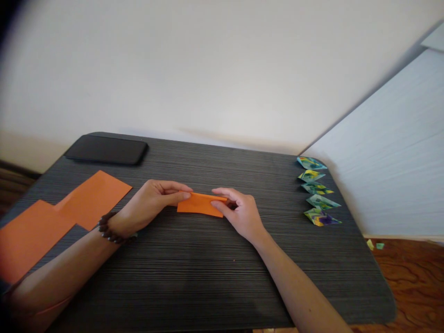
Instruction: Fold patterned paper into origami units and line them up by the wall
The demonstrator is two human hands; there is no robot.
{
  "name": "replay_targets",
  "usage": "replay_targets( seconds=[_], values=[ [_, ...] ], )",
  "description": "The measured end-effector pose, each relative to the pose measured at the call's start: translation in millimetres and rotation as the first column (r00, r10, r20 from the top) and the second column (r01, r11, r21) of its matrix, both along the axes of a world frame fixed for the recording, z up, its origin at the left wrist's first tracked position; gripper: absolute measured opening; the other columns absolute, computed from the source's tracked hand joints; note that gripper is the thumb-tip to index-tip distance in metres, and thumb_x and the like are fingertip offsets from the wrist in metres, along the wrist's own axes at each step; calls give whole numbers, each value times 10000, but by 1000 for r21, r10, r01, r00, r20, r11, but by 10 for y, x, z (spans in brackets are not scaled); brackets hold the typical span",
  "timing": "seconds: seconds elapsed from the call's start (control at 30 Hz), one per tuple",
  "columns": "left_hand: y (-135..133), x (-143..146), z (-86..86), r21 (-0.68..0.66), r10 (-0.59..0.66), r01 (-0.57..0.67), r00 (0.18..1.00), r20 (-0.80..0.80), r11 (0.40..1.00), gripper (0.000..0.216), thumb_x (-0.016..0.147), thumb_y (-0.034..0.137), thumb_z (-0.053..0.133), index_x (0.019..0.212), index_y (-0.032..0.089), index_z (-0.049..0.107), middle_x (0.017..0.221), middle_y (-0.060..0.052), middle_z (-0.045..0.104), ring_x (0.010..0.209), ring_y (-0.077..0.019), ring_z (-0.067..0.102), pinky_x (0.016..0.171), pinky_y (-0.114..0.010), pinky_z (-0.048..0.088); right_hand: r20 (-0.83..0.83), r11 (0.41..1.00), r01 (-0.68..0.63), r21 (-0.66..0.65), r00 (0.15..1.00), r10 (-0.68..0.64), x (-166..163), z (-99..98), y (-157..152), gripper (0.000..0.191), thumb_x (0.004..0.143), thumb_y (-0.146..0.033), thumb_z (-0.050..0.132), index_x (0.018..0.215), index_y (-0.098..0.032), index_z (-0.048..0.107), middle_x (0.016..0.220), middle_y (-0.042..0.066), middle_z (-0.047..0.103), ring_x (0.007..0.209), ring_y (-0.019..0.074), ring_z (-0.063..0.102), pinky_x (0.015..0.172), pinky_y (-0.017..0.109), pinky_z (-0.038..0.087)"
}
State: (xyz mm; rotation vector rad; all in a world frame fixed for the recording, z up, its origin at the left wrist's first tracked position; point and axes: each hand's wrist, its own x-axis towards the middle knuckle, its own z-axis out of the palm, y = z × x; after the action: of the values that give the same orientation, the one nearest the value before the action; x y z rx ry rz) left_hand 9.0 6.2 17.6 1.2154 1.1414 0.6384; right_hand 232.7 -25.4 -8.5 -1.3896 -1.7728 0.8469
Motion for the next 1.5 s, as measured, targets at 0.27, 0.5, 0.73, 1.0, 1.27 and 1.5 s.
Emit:
replay_targets(
  seconds=[0.27, 0.5, 0.73, 1.0, 1.27, 1.5],
  values=[
    [-1, -8, 1, -103, 12, -2, 995, 98, 995, 307, 705, 391, 703, 918, 170, 699, 826, -40, 734, 742, -174, 673, 657, -234, 528, -12, 1000, -1, -25, 1000, 1, 7, 14, 6, 267, 782, -359, 641, 1019, -237, 655, 801, -1, 710, 565, 111, 594, 569, 238, 489],
    [-4, 16, 26, -140, 54, -39, 993, 109, 989, 349, 703, 394, 703, 951, 150, 687, 910, -67, 726, 784, -192, 680, 711, -276, 550, -63, 993, -11, -114, 998, 4, 15, 17, 7, 308, 785, -385, 630, 1051, -231, 642, 660, -22, 685, 507, 108, 585, 495, 219, 467],
    [6, 18, 1, -152, 74, -54, 989, 127, 987, 347, 688, 385, 719, 942, 152, 685, 868, -53, 731, 776, -183, 682, 734, -271, 549, -91, 989, -24, -144, 996, 11, 17, 20, 10, 319, 782, -397, 633, 1064, -248, 633, 661, -29, 682, 500, 110, 588, 473, 218, 464],
    [-4, 15, -22, -124, 45, -30, 993, 113, 992, 316, 708, 381, 699, 947, 174, 684, 858, -38, 735, 790, -185, 683, 716, -256, 543, -56, 995, -27, -99, 998, 21, 20, 15, 15, 300, 779, -397, 637, 1034, -240, 643, 681, -19, 684, 515, 109, 571, 501, 226, 463],
    [3, 14, 1, -99, 30, -22, 996, 80, 995, 304, 722, 373, 687, 954, 176, 682, 853, -24, 736, 777, -171, 681, 692, -229, 536, -69, 995, -16, -102, 998, 9, 9, 4, 10, 319, 755, -370, 668, 1046, -244, 635, 841, 0, 719, 597, 121, 612, 584, 249, 495],
    [-8, 27, -45, 11, 26, -26, 1000, -13, 1000, 309, 743, 400, 656, 955, 177, 686, 848, -25, 735, 756, -164, 675, 630, -203, 519, -37, 997, -4, -83, 999, 1, 9, -13, 15, 303, 768, -373, 650, 1040, -241, 637, 854, 3, 708, 619, 132, 614, 581, 258, 490]
  ],
)
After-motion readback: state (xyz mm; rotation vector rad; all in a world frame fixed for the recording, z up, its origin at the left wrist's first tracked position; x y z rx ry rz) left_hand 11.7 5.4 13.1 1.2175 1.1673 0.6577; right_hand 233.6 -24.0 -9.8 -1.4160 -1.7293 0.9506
